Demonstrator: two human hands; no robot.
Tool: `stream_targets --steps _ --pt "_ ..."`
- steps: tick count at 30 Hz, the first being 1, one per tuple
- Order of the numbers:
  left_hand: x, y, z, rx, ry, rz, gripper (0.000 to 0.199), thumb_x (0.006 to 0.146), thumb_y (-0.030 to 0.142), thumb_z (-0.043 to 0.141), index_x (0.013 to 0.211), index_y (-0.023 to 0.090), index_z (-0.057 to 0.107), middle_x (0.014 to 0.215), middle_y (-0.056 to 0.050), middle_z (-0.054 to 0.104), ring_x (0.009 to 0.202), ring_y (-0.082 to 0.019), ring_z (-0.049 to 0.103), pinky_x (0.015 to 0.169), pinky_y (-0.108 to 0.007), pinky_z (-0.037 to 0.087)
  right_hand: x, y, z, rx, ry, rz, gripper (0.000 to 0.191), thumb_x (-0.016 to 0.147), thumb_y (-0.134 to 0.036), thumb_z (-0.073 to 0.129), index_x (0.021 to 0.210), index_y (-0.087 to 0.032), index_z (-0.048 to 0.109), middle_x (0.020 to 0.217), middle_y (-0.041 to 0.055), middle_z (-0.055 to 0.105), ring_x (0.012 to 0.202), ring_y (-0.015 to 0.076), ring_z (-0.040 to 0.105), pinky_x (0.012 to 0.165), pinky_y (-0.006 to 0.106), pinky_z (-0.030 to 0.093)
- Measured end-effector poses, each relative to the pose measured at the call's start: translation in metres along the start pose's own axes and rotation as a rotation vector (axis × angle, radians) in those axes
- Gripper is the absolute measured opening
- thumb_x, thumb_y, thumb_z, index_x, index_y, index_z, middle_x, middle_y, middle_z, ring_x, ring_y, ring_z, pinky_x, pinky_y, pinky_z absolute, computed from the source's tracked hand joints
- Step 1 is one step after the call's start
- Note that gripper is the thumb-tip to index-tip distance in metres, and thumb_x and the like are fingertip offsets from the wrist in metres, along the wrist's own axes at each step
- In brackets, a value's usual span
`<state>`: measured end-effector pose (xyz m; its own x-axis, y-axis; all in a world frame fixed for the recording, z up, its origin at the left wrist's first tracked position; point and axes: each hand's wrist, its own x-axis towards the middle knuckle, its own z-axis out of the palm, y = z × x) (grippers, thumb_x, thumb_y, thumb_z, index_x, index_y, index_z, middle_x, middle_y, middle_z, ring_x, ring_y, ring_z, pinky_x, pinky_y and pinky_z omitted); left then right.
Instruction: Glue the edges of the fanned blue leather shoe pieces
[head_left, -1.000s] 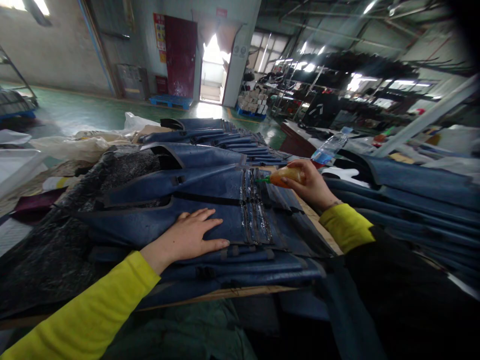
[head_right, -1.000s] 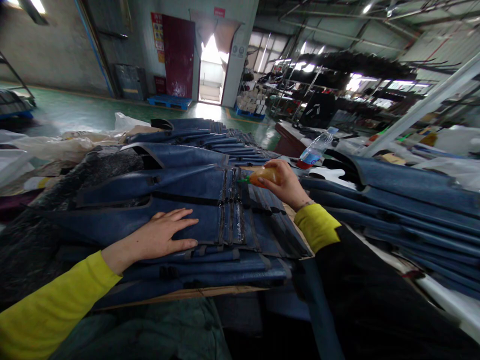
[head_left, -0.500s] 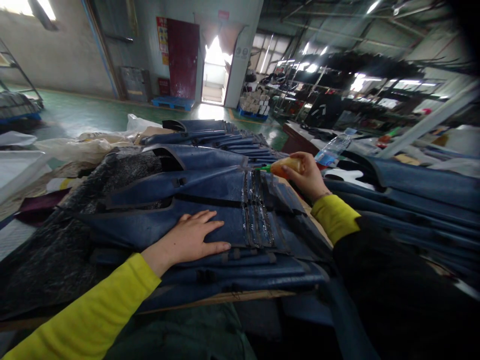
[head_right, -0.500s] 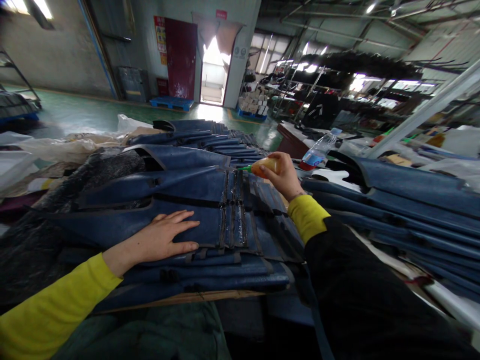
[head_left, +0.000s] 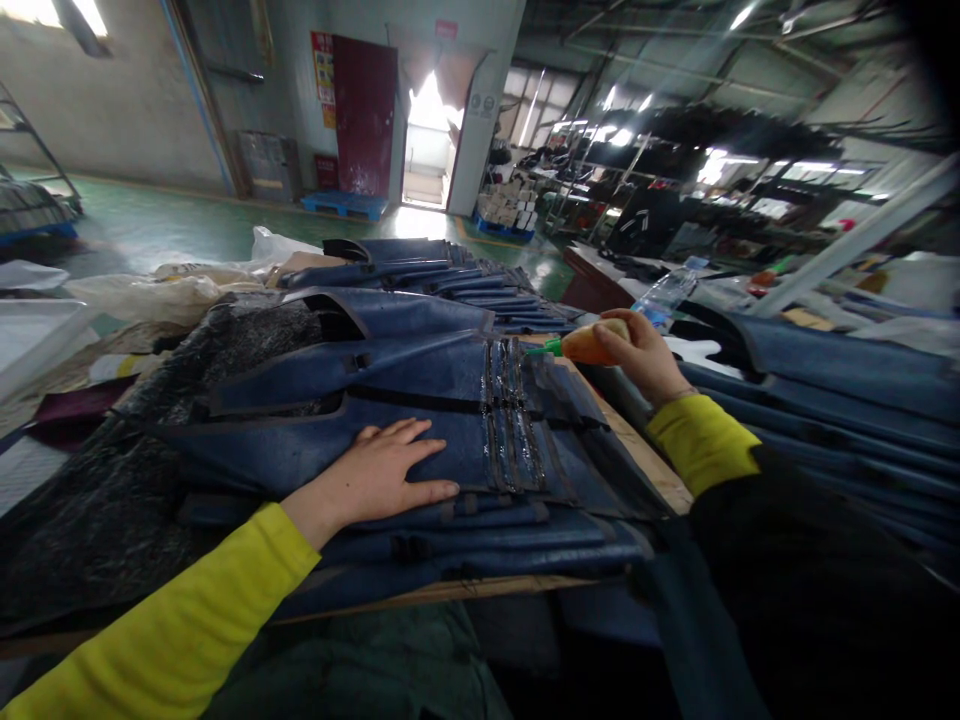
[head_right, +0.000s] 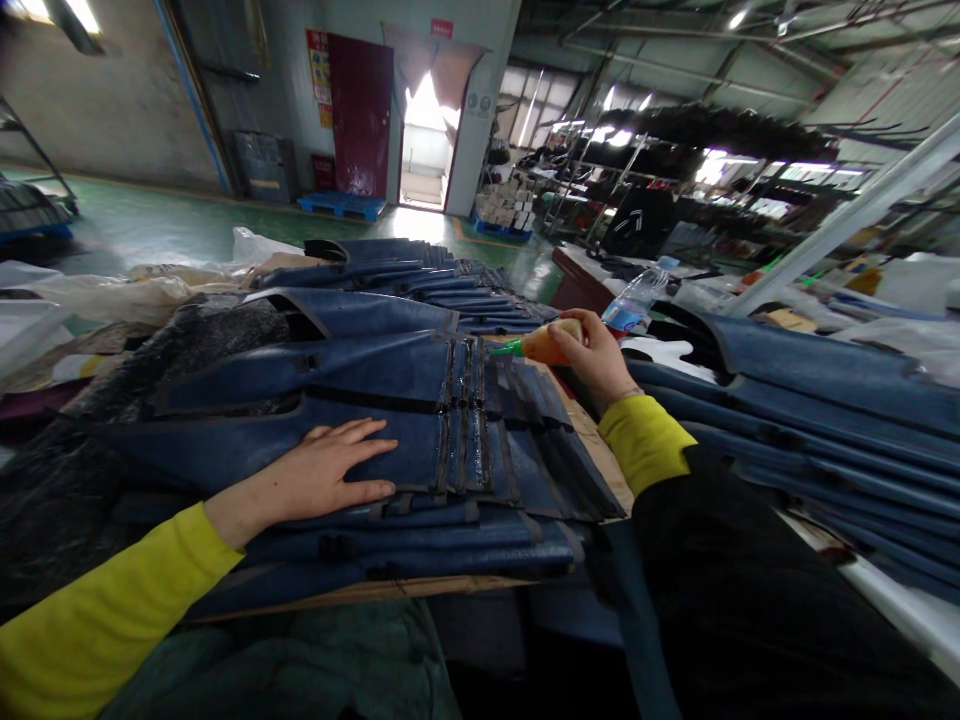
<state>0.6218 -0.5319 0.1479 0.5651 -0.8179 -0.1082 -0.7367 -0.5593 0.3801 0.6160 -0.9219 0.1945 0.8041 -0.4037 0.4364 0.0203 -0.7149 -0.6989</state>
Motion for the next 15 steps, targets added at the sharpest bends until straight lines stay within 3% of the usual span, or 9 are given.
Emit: stream_targets --steps 7,15 --pt "-0.0006 -0.0001 0.0001 0.003 0.002 -0.003 0.075 0.079 0.076 0.027 0.136 0.03 0.043 0.149 -0.008 0.029 0.136 -0.028 0.027 0.105 -0.051 0.027 0.0065 0.0011 0.0062 -0.157 -0.012 -0.065 0.041 0.076 -0.049 0.063 0.105 -0.02 0.057 0.1 0.008 0.059 0.092 0.0241 0.055 0.084 0.038 0.045" --pt "-0.0004 0.0 -0.0003 0.009 -0.001 -0.004 0.075 0.079 0.076 0.027 0.136 0.031 0.042 0.149 -0.007 0.029 0.136 -0.029 0.027 0.104 -0.051 0.028 0.0091 0.001 0.0061 -0.155 -0.045 -0.014 0.04 0.077 -0.048 0.063 0.106 -0.021 0.057 0.099 0.0079 0.06 0.092 0.024 0.056 0.082 0.037 0.045"
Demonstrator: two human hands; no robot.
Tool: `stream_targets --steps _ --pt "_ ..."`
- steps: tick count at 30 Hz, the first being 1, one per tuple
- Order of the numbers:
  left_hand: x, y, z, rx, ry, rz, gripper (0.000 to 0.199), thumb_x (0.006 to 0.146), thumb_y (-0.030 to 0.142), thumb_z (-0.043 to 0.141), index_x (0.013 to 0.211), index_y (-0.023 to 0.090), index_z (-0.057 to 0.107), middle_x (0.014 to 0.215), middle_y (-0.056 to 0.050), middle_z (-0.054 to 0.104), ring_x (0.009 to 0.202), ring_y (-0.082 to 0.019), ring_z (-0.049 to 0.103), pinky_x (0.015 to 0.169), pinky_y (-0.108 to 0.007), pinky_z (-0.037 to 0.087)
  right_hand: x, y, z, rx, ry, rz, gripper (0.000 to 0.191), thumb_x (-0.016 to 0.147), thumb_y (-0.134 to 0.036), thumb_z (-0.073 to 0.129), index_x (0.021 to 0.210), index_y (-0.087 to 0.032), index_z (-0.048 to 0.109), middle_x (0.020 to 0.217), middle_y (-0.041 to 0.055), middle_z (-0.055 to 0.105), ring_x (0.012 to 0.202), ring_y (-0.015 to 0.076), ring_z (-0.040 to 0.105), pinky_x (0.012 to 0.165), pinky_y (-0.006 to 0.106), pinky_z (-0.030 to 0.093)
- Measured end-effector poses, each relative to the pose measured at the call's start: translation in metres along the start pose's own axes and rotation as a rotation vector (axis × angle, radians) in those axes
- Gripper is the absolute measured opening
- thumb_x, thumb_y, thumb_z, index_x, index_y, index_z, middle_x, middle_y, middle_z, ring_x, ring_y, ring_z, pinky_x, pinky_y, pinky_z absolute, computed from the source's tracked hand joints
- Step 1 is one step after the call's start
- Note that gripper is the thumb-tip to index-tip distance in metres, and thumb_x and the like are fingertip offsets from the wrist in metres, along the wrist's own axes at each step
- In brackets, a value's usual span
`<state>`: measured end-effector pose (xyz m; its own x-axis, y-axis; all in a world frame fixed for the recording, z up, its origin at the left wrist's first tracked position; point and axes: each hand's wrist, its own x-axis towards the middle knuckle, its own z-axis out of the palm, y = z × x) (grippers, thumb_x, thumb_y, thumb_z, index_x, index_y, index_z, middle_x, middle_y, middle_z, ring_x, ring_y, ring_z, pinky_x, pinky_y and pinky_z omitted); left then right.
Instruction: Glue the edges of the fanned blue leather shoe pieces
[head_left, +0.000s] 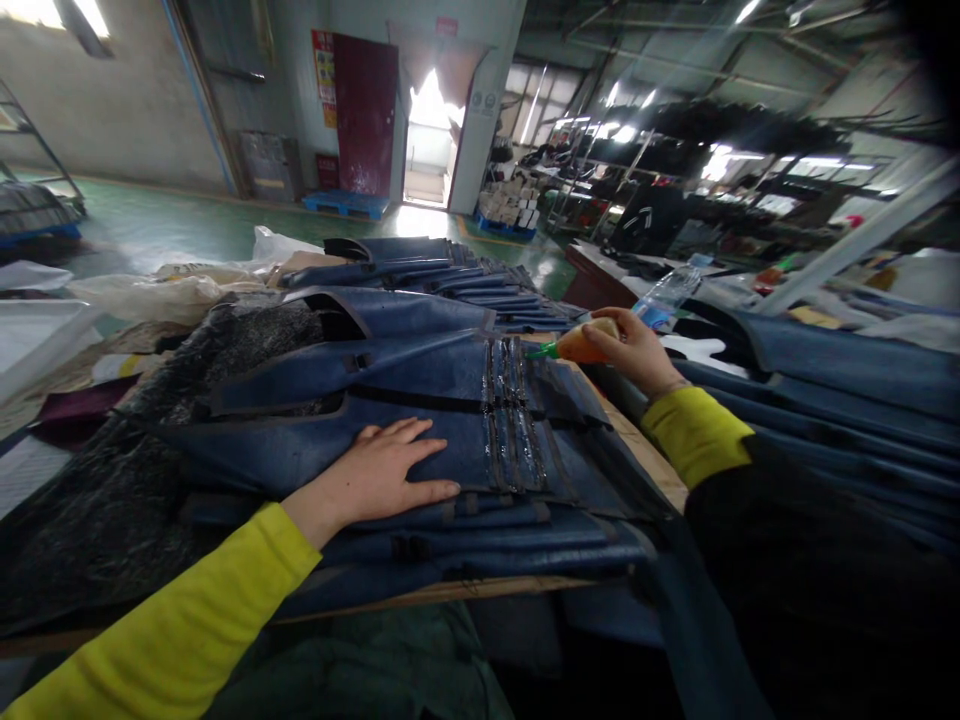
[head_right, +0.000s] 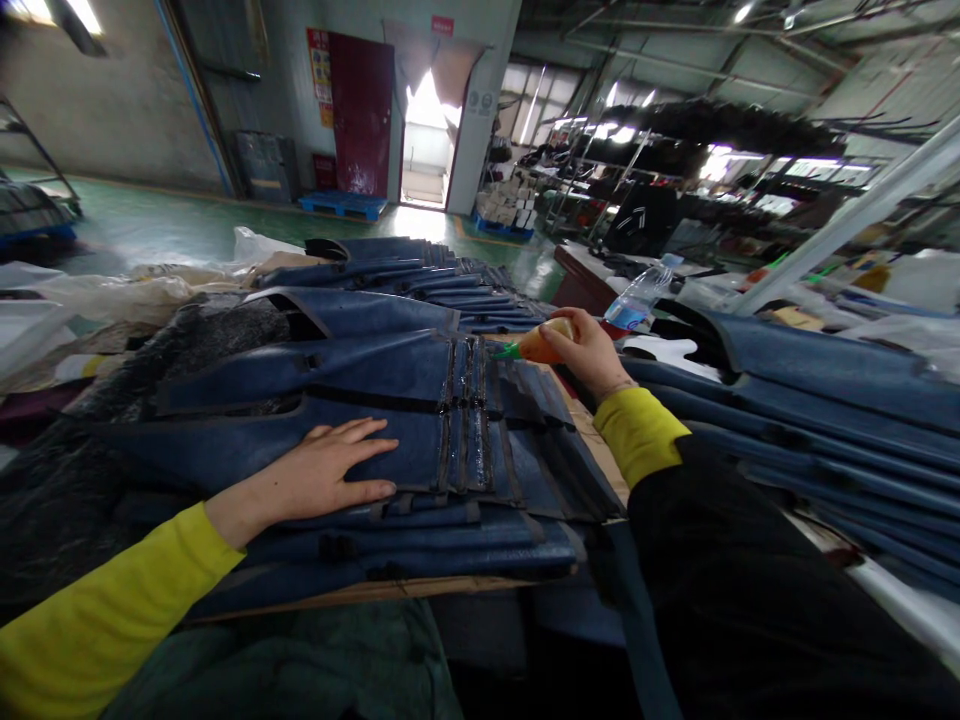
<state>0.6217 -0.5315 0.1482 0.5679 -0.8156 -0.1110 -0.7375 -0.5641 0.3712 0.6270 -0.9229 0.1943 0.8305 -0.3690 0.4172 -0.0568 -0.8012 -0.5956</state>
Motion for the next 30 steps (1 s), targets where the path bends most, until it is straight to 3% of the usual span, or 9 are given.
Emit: stream_targets --steps 5,10,13,18,21,24,30 --pt "0.0 0.0 0.001 -0.006 0.006 0.001 0.074 0.08 0.076 0.027 0.136 0.03 0.043 0.149 -0.008 0.029 0.136 -0.029 0.028 0.104 -0.051 0.027 -0.01 -0.003 -0.016 0.012 -0.147 -0.031 0.037 0.078 -0.048 0.062 0.103 -0.022 0.059 0.1 0.006 0.062 0.092 0.0232 0.056 0.085 0.037 0.045" --pt "0.0 -0.001 0.002 -0.004 0.014 0.011 0.075 0.079 0.076 0.026 0.135 0.029 0.043 0.149 -0.008 0.029 0.136 -0.03 0.028 0.104 -0.051 0.028 -0.021 -0.006 -0.03 0.058 -0.378 0.046 0.036 0.078 -0.05 0.062 0.103 -0.024 0.06 0.1 0.0046 0.063 0.088 0.0237 0.058 0.08 0.038 0.047" --pt "0.0 -0.001 0.002 0.001 0.019 0.014 0.075 0.079 0.076 0.026 0.136 0.029 0.043 0.149 -0.008 0.03 0.136 -0.03 0.028 0.104 -0.051 0.028 -0.022 -0.009 -0.029 0.018 -0.351 0.015 0.034 0.079 -0.049 0.061 0.102 -0.024 0.06 0.098 0.0049 0.063 0.088 0.0244 0.058 0.081 0.039 0.046" --pt "0.0 -0.001 0.003 0.012 0.026 0.019 0.075 0.079 0.077 0.025 0.135 0.03 0.044 0.148 -0.008 0.031 0.135 -0.028 0.029 0.103 -0.05 0.029 -0.014 -0.013 -0.014 -0.058 -0.113 -0.063 0.036 0.079 -0.048 0.061 0.105 -0.022 0.057 0.099 0.007 0.062 0.092 0.024 0.056 0.083 0.038 0.045" --pt "0.0 -0.001 0.003 0.009 0.032 0.014 0.075 0.079 0.077 0.025 0.135 0.03 0.044 0.148 -0.008 0.031 0.136 -0.027 0.029 0.104 -0.05 0.029 -0.011 -0.014 -0.008 -0.061 -0.048 -0.074 0.036 0.079 -0.045 0.062 0.106 -0.021 0.056 0.101 0.0086 0.061 0.092 0.0236 0.055 0.082 0.036 0.045" --pt "0.001 -0.002 0.003 0.005 0.028 0.014 0.075 0.079 0.077 0.025 0.135 0.03 0.044 0.149 -0.008 0.03 0.136 -0.027 0.028 0.104 -0.05 0.029 -0.013 -0.012 -0.012 -0.057 -0.09 -0.076 0.037 0.079 -0.045 0.061 0.106 -0.02 0.057 0.101 0.0078 0.061 0.092 0.0231 0.056 0.084 0.036 0.045" --pt "0.001 -0.003 0.004 0.016 0.023 0.018 0.075 0.079 0.077 0.025 0.135 0.031 0.043 0.149 -0.007 0.03 0.136 -0.028 0.028 0.103 -0.051 0.029 -0.028 -0.011 -0.033 -0.04 -0.312 -0.068 0.043 0.078 -0.052 0.06 0.106 -0.019 0.059 0.104 0.0063 0.061 0.096 0.0246 0.056 0.088 0.038 0.043"
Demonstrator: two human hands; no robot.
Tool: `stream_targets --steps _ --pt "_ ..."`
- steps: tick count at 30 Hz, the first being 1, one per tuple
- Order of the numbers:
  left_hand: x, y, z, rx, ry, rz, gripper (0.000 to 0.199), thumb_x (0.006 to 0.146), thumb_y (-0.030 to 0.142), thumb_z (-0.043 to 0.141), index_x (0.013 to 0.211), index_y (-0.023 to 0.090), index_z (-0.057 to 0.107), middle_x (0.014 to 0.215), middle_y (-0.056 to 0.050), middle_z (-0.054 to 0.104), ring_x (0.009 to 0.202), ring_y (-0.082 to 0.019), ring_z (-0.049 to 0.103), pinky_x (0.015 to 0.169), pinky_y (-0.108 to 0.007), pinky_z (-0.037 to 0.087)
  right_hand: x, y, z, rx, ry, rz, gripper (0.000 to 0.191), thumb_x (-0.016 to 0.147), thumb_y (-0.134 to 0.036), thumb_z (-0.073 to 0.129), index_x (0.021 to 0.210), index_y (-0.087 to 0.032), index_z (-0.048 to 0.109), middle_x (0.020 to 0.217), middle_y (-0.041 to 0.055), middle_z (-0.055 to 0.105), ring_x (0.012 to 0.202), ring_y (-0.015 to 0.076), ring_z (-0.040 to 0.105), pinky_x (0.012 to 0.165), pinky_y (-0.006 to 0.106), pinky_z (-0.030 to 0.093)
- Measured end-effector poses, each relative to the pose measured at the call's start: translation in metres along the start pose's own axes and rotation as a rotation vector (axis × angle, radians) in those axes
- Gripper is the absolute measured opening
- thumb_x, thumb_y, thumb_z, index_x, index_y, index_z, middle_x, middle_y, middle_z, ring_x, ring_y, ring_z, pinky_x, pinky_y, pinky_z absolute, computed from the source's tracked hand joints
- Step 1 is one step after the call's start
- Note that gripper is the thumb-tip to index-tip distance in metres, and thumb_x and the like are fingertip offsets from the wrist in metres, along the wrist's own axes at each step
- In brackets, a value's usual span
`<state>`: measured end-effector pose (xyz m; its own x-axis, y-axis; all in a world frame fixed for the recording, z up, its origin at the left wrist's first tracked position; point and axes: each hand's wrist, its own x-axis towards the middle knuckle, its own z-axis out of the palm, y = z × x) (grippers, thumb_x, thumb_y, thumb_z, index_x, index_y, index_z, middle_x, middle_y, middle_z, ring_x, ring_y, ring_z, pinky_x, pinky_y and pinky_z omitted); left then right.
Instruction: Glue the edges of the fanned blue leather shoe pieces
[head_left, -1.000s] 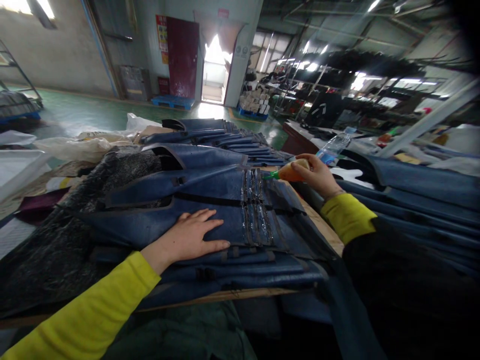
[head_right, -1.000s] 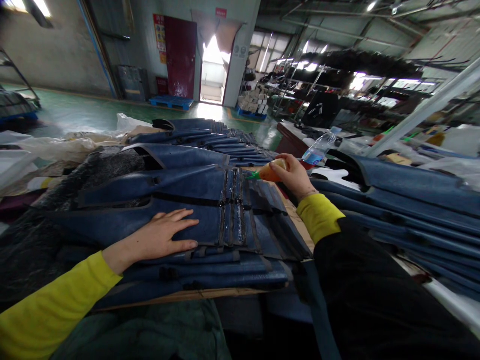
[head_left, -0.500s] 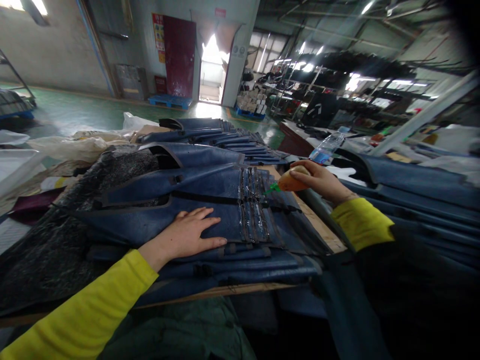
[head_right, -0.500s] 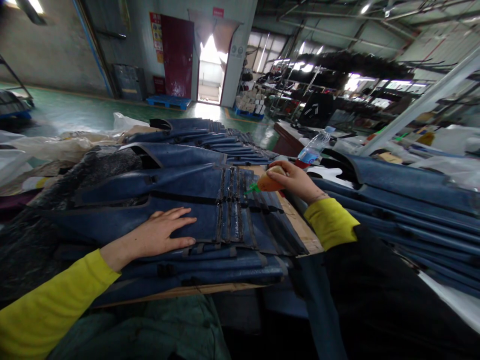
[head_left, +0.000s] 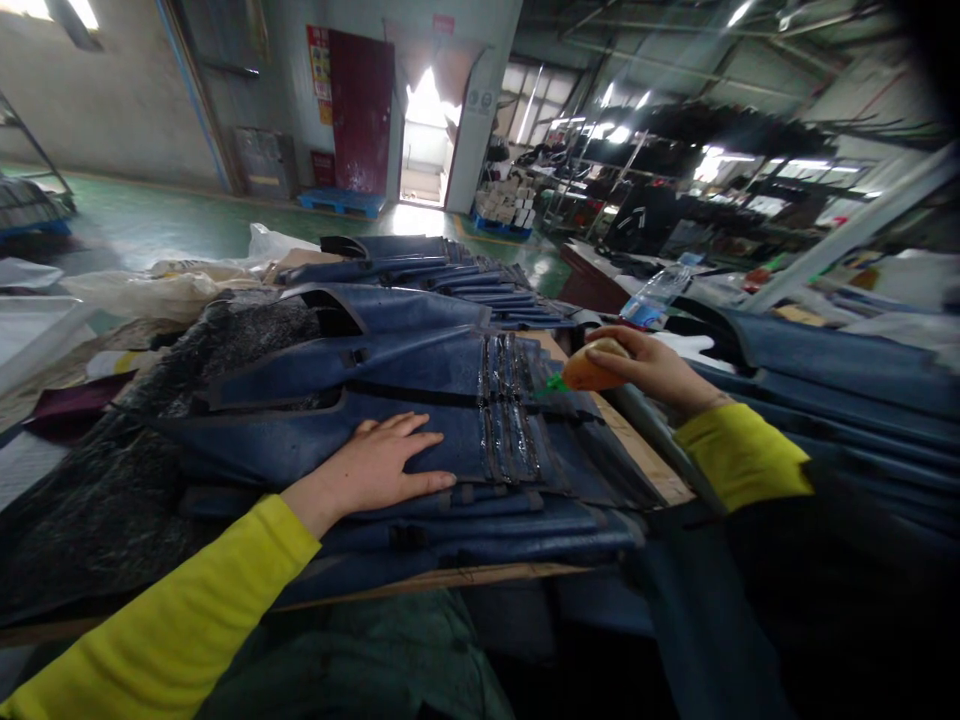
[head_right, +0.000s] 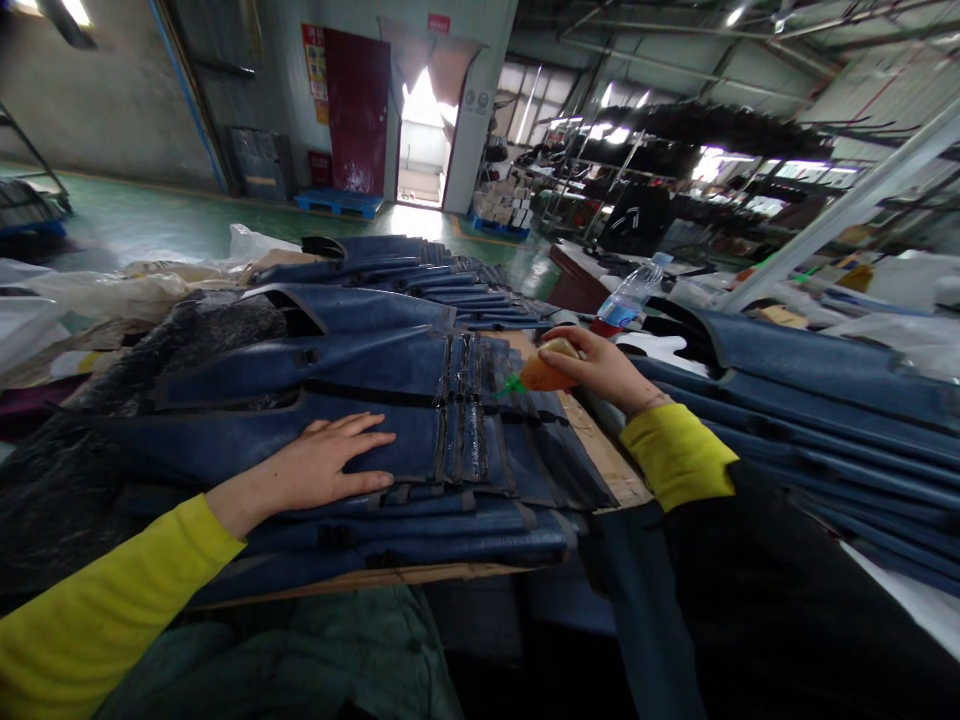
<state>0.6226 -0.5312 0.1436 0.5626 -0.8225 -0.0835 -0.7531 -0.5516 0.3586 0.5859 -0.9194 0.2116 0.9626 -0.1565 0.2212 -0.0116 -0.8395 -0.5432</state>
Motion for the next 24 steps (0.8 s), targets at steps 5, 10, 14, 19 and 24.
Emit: stream_targets --steps 5,10,14,19,24 --pt "-0.001 0.001 0.0 0.005 -0.004 -0.008 0.075 0.079 0.077 0.024 0.135 0.031 0.043 0.149 -0.007 0.03 0.136 -0.027 0.029 0.104 -0.051 0.029 -0.009 -0.006 -0.004 0.053 -0.067 0.043 0.044 0.077 -0.052 0.061 0.107 -0.019 0.058 0.104 0.0062 0.061 0.098 0.0246 0.055 0.088 0.036 0.043" --pt "0.0 0.0 0.0 0.0 -0.002 -0.006 0.076 0.079 0.077 0.024 0.136 0.031 0.042 0.149 -0.007 0.03 0.136 -0.027 0.029 0.104 -0.051 0.029 -0.012 -0.005 -0.001 0.08 -0.028 0.064 0.045 0.078 -0.053 0.061 0.108 -0.02 0.058 0.103 0.0058 0.06 0.098 0.024 0.055 0.089 0.036 0.041" --pt "0.0 -0.001 0.001 0.003 0.004 -0.004 0.076 0.079 0.078 0.024 0.135 0.031 0.042 0.149 -0.007 0.03 0.136 -0.027 0.028 0.104 -0.051 0.029 -0.018 -0.003 -0.003 0.127 -0.066 0.081 0.044 0.078 -0.053 0.062 0.108 -0.02 0.058 0.104 0.0061 0.061 0.097 0.0239 0.055 0.088 0.036 0.042" --pt "0.0 0.0 0.001 0.012 0.005 -0.004 0.075 0.079 0.077 0.023 0.135 0.031 0.043 0.149 -0.007 0.031 0.136 -0.027 0.029 0.104 -0.05 0.029 -0.023 -0.002 -0.002 0.137 -0.038 0.045 0.043 0.079 -0.052 0.061 0.108 -0.021 0.058 0.105 0.0054 0.06 0.099 0.0237 0.054 0.088 0.035 0.042" --pt "-0.001 0.0 -0.001 0.008 0.001 -0.005 0.076 0.079 0.078 0.023 0.135 0.031 0.043 0.149 -0.007 0.03 0.136 -0.027 0.029 0.104 -0.05 0.03 -0.032 -0.005 -0.003 0.145 -0.08 0.104 0.044 0.078 -0.053 0.061 0.108 -0.021 0.057 0.105 0.0049 0.06 0.097 0.024 0.055 0.086 0.035 0.044"
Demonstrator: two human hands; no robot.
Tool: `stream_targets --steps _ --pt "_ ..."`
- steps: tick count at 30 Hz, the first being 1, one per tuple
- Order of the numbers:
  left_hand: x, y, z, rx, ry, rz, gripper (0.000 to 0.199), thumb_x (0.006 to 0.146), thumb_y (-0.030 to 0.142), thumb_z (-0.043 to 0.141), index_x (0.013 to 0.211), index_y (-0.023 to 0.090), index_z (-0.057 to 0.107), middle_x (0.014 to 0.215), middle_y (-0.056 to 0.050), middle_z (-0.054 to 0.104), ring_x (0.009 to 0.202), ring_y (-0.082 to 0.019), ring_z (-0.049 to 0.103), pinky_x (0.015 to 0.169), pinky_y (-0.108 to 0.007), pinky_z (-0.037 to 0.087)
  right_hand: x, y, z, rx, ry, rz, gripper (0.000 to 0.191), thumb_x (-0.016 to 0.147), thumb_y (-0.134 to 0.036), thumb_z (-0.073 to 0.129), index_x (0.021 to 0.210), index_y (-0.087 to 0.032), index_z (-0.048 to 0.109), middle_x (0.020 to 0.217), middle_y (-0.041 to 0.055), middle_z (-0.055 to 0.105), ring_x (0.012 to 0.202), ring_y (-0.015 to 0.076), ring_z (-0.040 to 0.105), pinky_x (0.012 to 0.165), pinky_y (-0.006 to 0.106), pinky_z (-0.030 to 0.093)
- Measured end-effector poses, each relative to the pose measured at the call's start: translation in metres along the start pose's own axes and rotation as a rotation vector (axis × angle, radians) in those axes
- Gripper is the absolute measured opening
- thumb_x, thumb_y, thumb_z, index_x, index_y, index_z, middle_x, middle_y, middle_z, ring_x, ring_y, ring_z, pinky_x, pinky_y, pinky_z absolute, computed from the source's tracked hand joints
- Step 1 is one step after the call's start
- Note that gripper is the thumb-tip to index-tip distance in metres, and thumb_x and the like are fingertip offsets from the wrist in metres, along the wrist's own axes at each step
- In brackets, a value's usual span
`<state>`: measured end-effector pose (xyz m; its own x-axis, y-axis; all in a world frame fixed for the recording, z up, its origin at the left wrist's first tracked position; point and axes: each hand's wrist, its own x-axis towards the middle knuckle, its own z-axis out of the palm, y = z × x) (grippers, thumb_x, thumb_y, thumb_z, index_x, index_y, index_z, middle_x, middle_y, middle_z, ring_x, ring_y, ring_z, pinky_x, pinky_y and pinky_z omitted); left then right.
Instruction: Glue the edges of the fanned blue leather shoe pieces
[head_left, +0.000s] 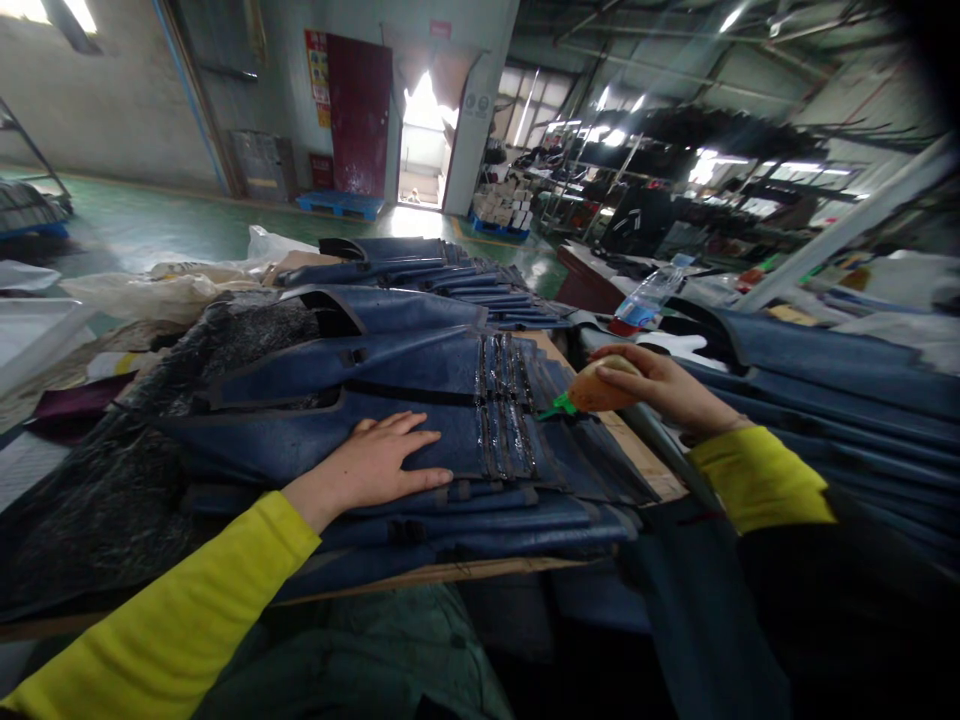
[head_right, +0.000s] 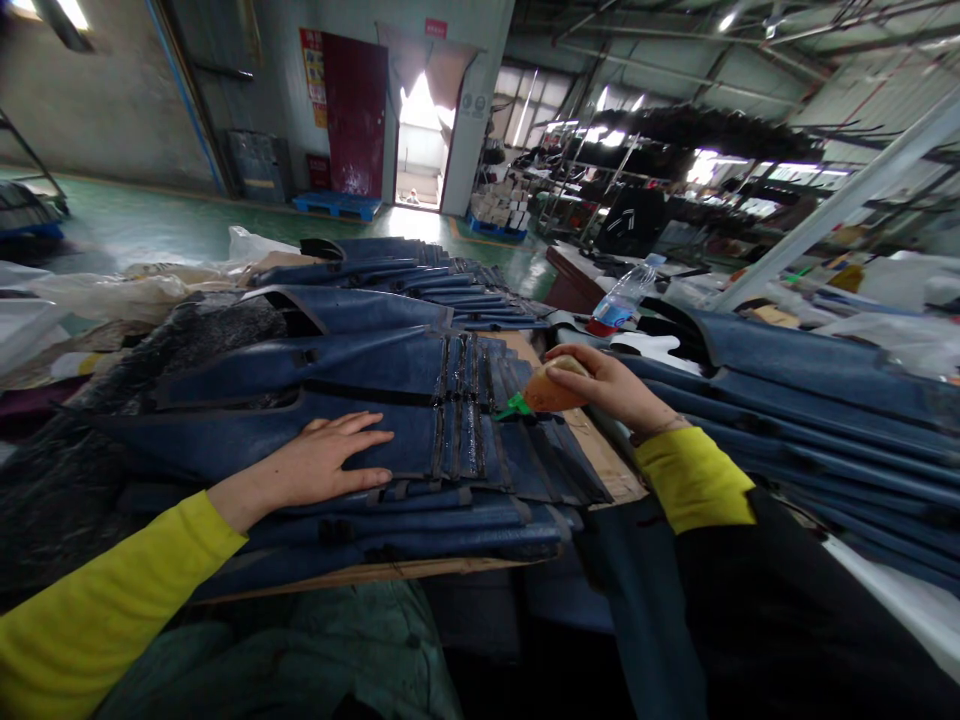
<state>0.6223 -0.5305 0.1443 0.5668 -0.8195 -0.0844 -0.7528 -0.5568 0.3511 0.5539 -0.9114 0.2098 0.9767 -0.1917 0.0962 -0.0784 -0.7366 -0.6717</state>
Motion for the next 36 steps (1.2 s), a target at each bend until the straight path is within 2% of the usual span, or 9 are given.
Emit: stream_targets --steps 5,10,19,25,30,36 --pt "0.0 0.0 0.001 0.005 0.002 0.002 0.076 0.079 0.077 0.024 0.135 0.031 0.043 0.148 -0.007 0.031 0.136 -0.027 0.03 0.104 -0.05 0.03 -0.014 -0.006 -0.001 0.014 -0.058 0.013 0.044 0.077 -0.053 0.061 0.108 -0.022 0.057 0.108 0.0045 0.06 0.101 0.0252 0.054 0.089 0.035 0.043" --pt "0.0 0.0 0.001 0.005 0.005 0.005 0.076 0.079 0.077 0.023 0.135 0.031 0.043 0.149 -0.007 0.031 0.136 -0.027 0.029 0.104 -0.05 0.03 -0.016 -0.005 0.005 0.036 0.048 0.028 0.044 0.077 -0.054 0.061 0.108 -0.023 0.056 0.106 0.0036 0.059 0.101 0.0248 0.053 0.089 0.034 0.043" --pt "0.001 0.0 0.001 -0.004 -0.004 0.001 0.074 0.08 0.076 0.025 0.135 0.031 0.043 0.149 -0.007 0.03 0.136 -0.027 0.028 0.105 -0.049 0.028 -0.039 0.0 0.0 0.115 -0.153 0.12 0.042 0.078 -0.053 0.061 0.108 -0.025 0.057 0.106 0.0025 0.061 0.1 0.0247 0.055 0.085 0.03 0.044" --pt "0.0 0.002 -0.003 0.001 -0.021 -0.006 0.075 0.08 0.076 0.025 0.136 0.029 0.043 0.149 -0.008 0.03 0.136 -0.028 0.028 0.104 -0.049 0.028 -0.043 0.0 0.001 0.137 -0.102 0.111 0.041 0.08 -0.052 0.06 0.11 -0.025 0.057 0.108 0.0029 0.06 0.104 0.0258 0.053 0.088 0.032 0.043" --pt "0.0 0.002 -0.002 -0.001 -0.023 -0.004 0.074 0.08 0.076 0.025 0.136 0.029 0.043 0.149 -0.007 0.03 0.136 -0.028 0.028 0.104 -0.049 0.028 -0.049 -0.002 -0.001 0.165 -0.161 0.141 0.04 0.08 -0.051 0.061 0.11 -0.025 0.057 0.106 0.0026 0.061 0.098 0.0243 0.056 0.083 0.031 0.045" --pt "0.001 0.003 -0.002 0.012 -0.02 -0.006 0.075 0.08 0.076 0.025 0.136 0.029 0.042 0.149 -0.007 0.03 0.136 -0.028 0.029 0.104 -0.048 0.029 -0.059 -0.002 -0.002 0.213 -0.139 0.162 0.039 0.079 -0.049 0.062 0.109 -0.025 0.058 0.104 0.0024 0.062 0.096 0.0228 0.056 0.079 0.028 0.046"
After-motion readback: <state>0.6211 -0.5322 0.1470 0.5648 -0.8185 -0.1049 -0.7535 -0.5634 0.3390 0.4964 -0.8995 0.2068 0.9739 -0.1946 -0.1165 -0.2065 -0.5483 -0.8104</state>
